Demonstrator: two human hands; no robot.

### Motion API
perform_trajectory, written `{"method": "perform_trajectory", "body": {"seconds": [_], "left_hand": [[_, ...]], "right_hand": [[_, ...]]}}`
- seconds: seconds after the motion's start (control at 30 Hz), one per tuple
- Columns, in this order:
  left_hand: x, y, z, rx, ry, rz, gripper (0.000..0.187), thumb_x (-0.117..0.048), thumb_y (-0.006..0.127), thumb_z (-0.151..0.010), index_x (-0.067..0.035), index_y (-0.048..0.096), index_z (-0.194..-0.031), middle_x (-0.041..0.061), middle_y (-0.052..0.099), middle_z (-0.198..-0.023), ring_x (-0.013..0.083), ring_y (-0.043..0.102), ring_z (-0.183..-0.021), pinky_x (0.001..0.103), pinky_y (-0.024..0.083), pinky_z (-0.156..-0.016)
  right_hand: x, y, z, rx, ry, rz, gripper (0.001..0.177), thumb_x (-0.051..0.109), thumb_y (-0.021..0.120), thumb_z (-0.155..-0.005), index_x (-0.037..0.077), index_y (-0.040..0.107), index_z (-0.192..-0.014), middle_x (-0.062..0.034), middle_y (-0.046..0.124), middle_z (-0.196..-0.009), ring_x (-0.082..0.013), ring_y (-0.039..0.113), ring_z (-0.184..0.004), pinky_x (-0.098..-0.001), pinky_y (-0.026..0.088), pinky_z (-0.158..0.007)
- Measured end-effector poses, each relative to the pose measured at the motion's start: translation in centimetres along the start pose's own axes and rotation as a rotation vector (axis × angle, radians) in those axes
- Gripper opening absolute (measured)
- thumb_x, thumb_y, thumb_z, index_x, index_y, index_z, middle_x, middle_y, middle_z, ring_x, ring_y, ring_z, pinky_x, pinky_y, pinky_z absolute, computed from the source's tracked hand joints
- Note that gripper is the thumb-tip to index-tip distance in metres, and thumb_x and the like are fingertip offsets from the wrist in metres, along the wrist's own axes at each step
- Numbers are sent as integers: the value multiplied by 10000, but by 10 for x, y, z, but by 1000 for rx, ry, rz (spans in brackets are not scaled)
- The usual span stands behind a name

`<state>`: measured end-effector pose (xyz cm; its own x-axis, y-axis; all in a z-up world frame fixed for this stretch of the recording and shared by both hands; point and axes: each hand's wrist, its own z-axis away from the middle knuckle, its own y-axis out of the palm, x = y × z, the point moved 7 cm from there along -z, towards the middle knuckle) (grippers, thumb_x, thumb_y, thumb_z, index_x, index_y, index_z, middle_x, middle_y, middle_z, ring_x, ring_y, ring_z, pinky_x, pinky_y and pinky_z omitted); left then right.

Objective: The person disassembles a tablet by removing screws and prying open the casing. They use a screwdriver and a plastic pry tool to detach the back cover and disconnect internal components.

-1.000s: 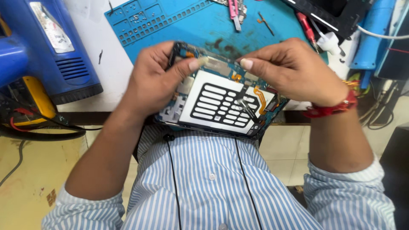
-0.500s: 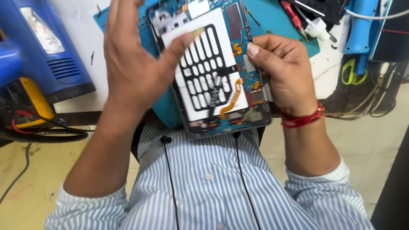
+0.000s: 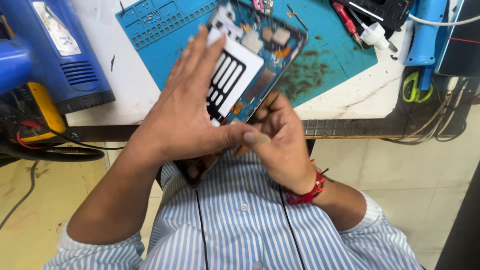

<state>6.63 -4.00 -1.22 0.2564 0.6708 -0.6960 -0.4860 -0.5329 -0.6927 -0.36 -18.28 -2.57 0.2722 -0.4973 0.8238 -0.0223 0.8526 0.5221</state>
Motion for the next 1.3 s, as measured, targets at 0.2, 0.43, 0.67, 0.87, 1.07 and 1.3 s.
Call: {"method": "perform_trajectory", "body": {"seconds": [0.2,0.43,0.67,0.87,1.07,1.3], "left_hand": [[-18,-6,0,79,92,3,1183,-779,690,-774,-8,323,-1594,340,279,-1617,477,229,-1520,557,231,-1204],[-54,-42,15,25,229,-30,564,-221,708,-861,-14,593,-1372,203,625,-1399,350,586,-1276,462,439,-1065],[-79,-48,14,21,415,-237,533,17,566,-826,137,541,-1345,292,617,-1342,356,645,-1201,410,525,-975],[-82,-46,13,201,397,-343,621,38,570,-731,134,498,-1341,293,643,-1229,360,685,-1034,422,562,-787],[-79,-48,15,265,305,-350,318,-9,585,-791,-4,615,-1108,173,713,-1026,336,704,-891,453,551,-701],[-87,-56,18,-100,417,-334,125,-35,601,-817,-31,635,-937,111,700,-831,283,705,-750,401,542,-615]], "right_hand": [[-6,16,27,260,-55,361,535,-22,649,-980,35,359,-1425,-119,504,-1348,-219,611,-1231,-346,611,-969],[73,-116,30,-582,-518,859,31,15,676,-1147,10,705,-1136,-65,728,-925,-73,636,-725,-213,522,-662],[119,-177,7,-581,-572,1723,147,-42,762,-970,3,713,-1101,-115,731,-910,-200,700,-738,-323,537,-688],[122,-159,-14,-461,-542,1982,165,-14,709,-931,57,714,-1080,-98,741,-932,-273,710,-790,-378,539,-733],[139,-138,-5,-250,-428,2133,120,32,720,-956,34,732,-1076,-163,704,-976,-356,673,-797,-457,529,-704],[167,-134,51,-304,-77,2227,154,84,693,-968,46,772,-1095,-186,698,-976,-372,670,-819,-452,538,-710]]}}
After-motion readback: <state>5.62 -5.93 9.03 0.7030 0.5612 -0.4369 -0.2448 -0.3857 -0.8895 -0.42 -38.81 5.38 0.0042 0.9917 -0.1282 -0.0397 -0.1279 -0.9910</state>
